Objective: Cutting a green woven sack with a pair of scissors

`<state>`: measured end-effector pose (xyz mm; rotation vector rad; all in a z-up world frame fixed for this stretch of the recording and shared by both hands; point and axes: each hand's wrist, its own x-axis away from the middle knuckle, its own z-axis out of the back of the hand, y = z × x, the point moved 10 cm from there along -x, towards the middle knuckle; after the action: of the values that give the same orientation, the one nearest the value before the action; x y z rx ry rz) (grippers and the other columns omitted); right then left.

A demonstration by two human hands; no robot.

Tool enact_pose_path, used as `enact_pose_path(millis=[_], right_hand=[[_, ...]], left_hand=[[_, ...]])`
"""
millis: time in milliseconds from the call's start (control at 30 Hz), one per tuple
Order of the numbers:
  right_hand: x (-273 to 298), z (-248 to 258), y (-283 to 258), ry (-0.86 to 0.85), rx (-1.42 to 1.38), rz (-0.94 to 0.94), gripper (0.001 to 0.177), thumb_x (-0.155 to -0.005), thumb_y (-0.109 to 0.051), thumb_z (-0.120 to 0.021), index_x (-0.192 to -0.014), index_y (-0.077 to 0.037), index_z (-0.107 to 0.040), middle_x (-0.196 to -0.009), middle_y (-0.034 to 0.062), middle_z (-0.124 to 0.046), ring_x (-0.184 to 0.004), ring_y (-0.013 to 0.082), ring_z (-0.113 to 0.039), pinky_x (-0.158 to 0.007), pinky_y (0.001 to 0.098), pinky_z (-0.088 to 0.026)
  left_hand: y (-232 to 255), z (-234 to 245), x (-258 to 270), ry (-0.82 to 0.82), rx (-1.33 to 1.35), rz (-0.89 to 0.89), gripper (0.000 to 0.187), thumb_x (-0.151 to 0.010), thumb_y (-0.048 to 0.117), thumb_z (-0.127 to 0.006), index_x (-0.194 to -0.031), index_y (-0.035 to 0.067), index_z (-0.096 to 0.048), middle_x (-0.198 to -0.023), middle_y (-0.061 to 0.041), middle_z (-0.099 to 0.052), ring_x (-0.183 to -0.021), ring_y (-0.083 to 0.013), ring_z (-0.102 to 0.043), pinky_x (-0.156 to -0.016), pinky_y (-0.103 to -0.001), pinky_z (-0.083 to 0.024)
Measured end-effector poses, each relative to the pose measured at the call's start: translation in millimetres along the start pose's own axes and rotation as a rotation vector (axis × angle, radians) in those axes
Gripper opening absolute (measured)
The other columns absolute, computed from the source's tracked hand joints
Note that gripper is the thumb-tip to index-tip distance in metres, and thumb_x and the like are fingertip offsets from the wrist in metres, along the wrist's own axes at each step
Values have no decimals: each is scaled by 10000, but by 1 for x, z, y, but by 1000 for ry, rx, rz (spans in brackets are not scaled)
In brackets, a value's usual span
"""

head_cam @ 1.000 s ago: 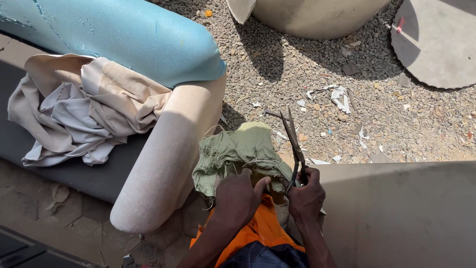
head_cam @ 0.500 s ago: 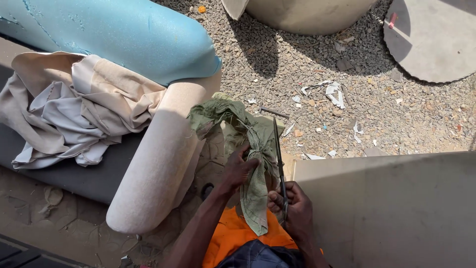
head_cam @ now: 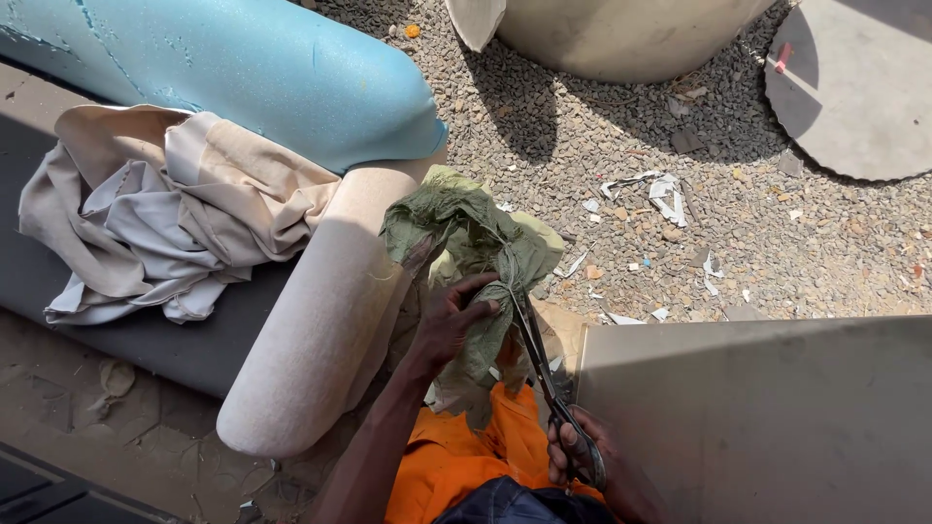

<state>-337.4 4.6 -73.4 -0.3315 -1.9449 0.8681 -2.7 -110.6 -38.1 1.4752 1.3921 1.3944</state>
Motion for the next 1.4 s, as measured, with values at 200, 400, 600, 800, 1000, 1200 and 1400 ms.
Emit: enact_pose_path(millis=[200, 400, 600, 800, 1000, 1200, 1400], right_hand=[[20, -22, -36, 39, 7, -34, 401, -1233, -393, -705, -1210, 7, -735, -834, 158, -692, -697, 343, -799, -625, 485, -594], [16, -35, -45, 164, 34, -74, 524, -1222, -474, -721, -1174, 47, -743, -851, 190, -672, -705, 367, -727, -663, 503, -529], [6, -13, -5, 241, -73, -29, 526, -1308, -448, -621, -1136, 40, -715, -810, 176, -635, -689, 367, -741, -636, 468, -537], [11, -9, -38, 551, 117, -70, 350, -1176, -332, -901, -1057, -37, -756, -822, 223, -855, -618, 285, -686, -538, 444, -483], [12, -45, -153, 715, 357, 227, 437, -894, -236, -1088, -1240, -71, -877, -1253, 100, -1019, -1192, 236, -951, -1015, 414, -777], [-39, -56, -189, 540, 334, 499, 916, -752, -158, -1237, -1452, -77, -652, -1607, 128, -901, -1459, 296, -840, -1321, 518, -595], [-59, -45, -158, 513, 227, 539, 493, -928, -148, -1147, -1289, -55, -824, -1150, 141, -958, -1118, 187, -853, -1080, 436, -706]], left_hand=[[28, 24, 1, 83, 89, -224, 370, -1133, -74, -642, -1158, 91, -972, -1288, -61, -895, -1089, -185, -815, -918, -326, -672], [-178, 40, 17, 110, -392, 645, 1758, -678, 1005, -775, -2034, 223, 25, -2072, -308, 167, -1899, -552, -273, -1503, -671, -422], [-318, -9, 23, -185, -328, 610, 485, -1283, 228, -835, -898, 247, -541, -734, 36, -447, -623, -159, -379, -662, -493, -319], [-157, 31, 1, -111, -521, -94, 206, -1013, 186, -702, -1072, 49, -844, -1453, -147, -731, -1294, -358, -687, -963, -585, -573], [-80, 62, 29, -143, -57, 2, 275, -889, 79, -682, -722, 185, -491, -746, 63, -528, -690, -120, -448, -666, -390, -366], [-19, 52, 55, 39, -315, -635, 634, -866, 237, -1173, -848, 199, -540, -702, -40, -523, -631, -310, -547, -709, -358, -510], [-114, 67, 63, 434, 895, 462, 291, -846, 162, -753, -824, 146, -463, -888, -113, -467, -781, -326, -571, -739, -476, -627]])
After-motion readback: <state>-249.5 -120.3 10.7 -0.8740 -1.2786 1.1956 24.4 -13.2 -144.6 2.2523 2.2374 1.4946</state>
